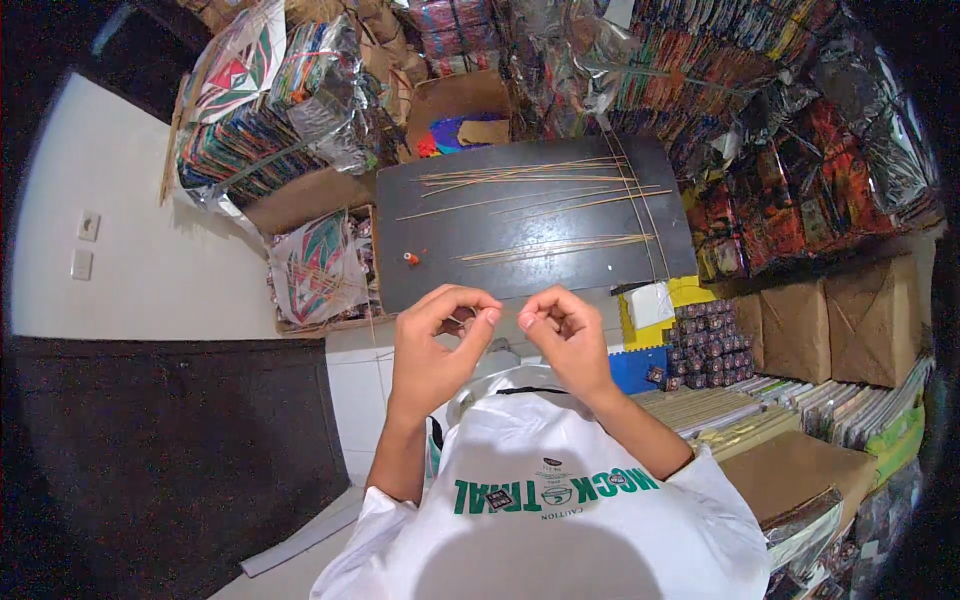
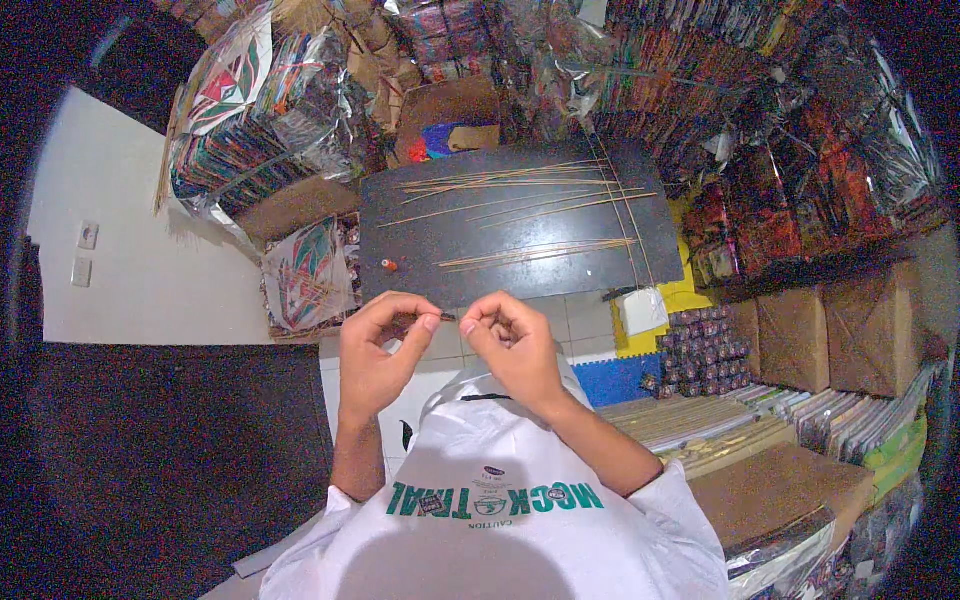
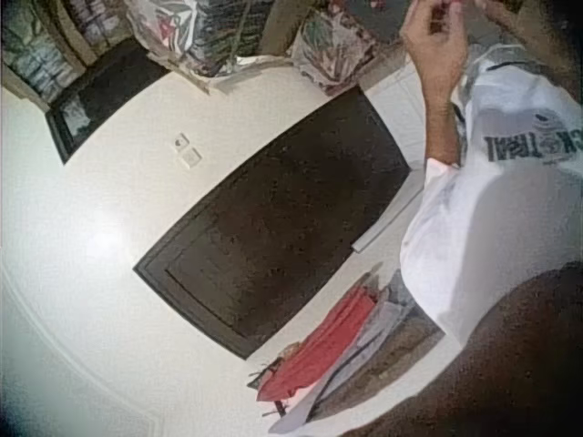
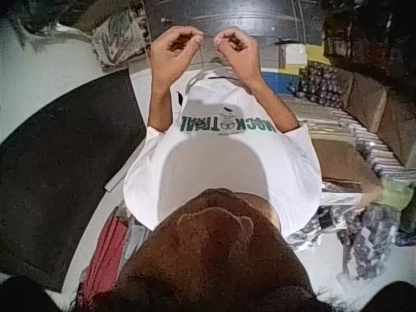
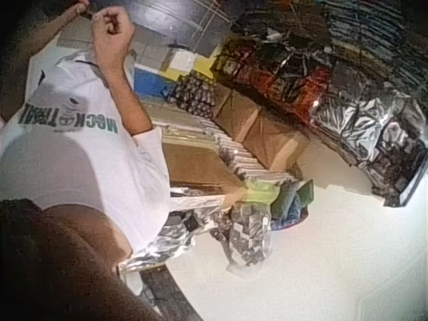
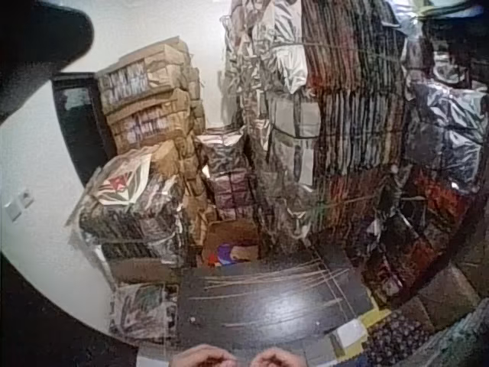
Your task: The person assembles a kite frame by tying thin wooden sticks into a cross shape. They apply glue from a small orange tube to secure the joints on a dark table surrounded by stacks of colorful kite materials.
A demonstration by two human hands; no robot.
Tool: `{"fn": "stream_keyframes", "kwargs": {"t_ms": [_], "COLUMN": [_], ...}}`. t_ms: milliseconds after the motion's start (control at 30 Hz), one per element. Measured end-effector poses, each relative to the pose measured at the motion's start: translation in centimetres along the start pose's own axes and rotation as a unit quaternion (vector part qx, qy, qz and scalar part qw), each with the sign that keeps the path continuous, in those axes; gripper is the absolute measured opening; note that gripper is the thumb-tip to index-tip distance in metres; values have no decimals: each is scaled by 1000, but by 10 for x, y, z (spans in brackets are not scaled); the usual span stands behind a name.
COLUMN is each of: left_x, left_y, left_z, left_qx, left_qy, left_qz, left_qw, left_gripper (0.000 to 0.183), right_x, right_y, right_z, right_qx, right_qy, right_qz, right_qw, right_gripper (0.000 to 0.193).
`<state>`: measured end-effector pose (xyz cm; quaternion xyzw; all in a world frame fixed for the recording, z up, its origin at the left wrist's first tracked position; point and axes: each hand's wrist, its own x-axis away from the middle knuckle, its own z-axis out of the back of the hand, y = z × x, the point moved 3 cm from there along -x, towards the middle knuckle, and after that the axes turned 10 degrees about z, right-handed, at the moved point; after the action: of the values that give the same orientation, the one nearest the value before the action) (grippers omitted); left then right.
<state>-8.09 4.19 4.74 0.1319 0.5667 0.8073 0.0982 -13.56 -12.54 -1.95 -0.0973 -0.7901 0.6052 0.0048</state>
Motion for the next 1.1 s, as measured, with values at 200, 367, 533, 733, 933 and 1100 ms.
{"fn": "stream_keyframes", "kwargs": {"t_ms": [200,367,533,733,933,1100], "left_x": [2,2,2,1,1,-1], "left_y": [0,3,1,3,1,0], "left_z": [-5,-9,-14,-15,-16,-16], "left_qx": [-2,-10,-24,-51,-66,-60], "left_qy": [27,33,29,29,27,4], "left_qz": [-24,-43,-56,-61,-61,-54], "left_qw": [999,999,998,996,996,997], "left_gripper": [8,8,8,8,9,11], "right_x": [1,1,1,1,0,-2], "right_y": [-3,-2,2,7,6,8], "right_z": [-2,-5,-5,-7,-6,-6], "right_qx": [-31,-88,-130,-166,-192,-207], "right_qy": [10,9,8,20,39,43], "right_qz": [-72,-111,-128,-134,-170,-163], "right_qw": [997,990,983,977,966,964], "right_gripper": [5,5,11,14,12,11]}}
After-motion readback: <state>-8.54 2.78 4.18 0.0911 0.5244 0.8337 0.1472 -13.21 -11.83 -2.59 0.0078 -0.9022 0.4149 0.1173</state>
